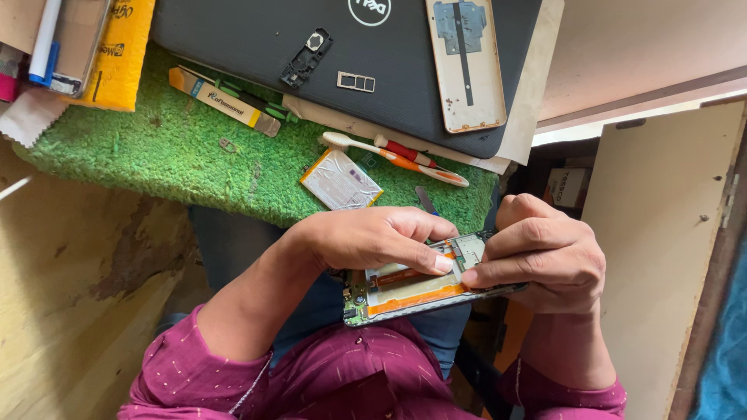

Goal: The person reassembles a disassembled smartphone by reconnecting internal components, inserting the battery, and closing the casing. They then power on the device to confirm it boots to the manufacturer logo.

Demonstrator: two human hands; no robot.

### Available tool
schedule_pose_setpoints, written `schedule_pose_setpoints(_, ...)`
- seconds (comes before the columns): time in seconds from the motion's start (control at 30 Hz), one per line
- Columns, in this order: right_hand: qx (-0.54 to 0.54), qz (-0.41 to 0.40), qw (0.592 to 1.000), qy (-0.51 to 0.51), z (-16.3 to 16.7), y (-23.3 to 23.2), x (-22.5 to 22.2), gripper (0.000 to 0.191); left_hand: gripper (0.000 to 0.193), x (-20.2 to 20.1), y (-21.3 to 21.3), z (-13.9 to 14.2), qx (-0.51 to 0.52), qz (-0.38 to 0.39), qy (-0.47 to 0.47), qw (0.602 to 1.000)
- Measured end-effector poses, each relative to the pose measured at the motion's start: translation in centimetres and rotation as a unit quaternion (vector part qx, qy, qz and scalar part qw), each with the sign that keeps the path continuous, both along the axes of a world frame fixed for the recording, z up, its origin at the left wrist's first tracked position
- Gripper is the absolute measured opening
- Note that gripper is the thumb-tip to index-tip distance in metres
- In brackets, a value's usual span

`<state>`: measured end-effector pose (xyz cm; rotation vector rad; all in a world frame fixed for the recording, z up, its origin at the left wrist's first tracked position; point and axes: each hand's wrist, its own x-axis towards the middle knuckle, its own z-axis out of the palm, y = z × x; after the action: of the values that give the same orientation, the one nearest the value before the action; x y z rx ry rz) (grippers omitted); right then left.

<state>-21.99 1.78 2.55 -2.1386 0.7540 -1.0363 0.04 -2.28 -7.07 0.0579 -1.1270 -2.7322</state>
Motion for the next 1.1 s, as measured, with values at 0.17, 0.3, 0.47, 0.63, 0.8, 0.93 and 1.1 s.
schedule_pose_setpoints(0.17,-0.034,-0.010,0.999,0.011,-0.33,0.09,0.15,0.016,0.032,0.05,-0.06,-0.16,-0.010,-0.002,0.009,1.000)
schedule_pose_setpoints(0.3,-0.038,0.011,0.999,0.002,-0.30,-0.17,0.13,0.017,0.030,-0.06,0.00,-0.43,-0.003,-0.004,0.015,1.000)
schedule_pose_setpoints(0.47,0.018,-0.007,1.000,-0.011,-0.05,0.04,0.35,0.021,0.031,-0.18,0.25,-0.45,0.019,-0.013,0.014,1.000)
schedule_pose_setpoints(0.63,0.023,-0.005,1.000,-0.013,0.10,-0.02,0.41,0.022,0.034,-0.13,0.10,-0.33,0.000,-0.008,0.013,1.000)
schedule_pose_setpoints(0.8,0.015,-0.011,1.000,-0.011,0.08,0.13,0.51,0.022,0.033,-0.18,0.20,-0.26,0.025,-0.016,0.019,0.999)
schedule_pose_setpoints(0.93,0.017,-0.013,1.000,-0.011,0.19,0.15,0.50,0.023,0.032,-0.16,0.19,-0.29,0.020,-0.015,0.019,0.999)
schedule_pose_setpoints(1.1,0.016,-0.023,1.000,-0.009,0.21,0.24,0.58,0.023,0.032,-0.07,0.16,-0.22,0.009,-0.013,0.019,1.000)
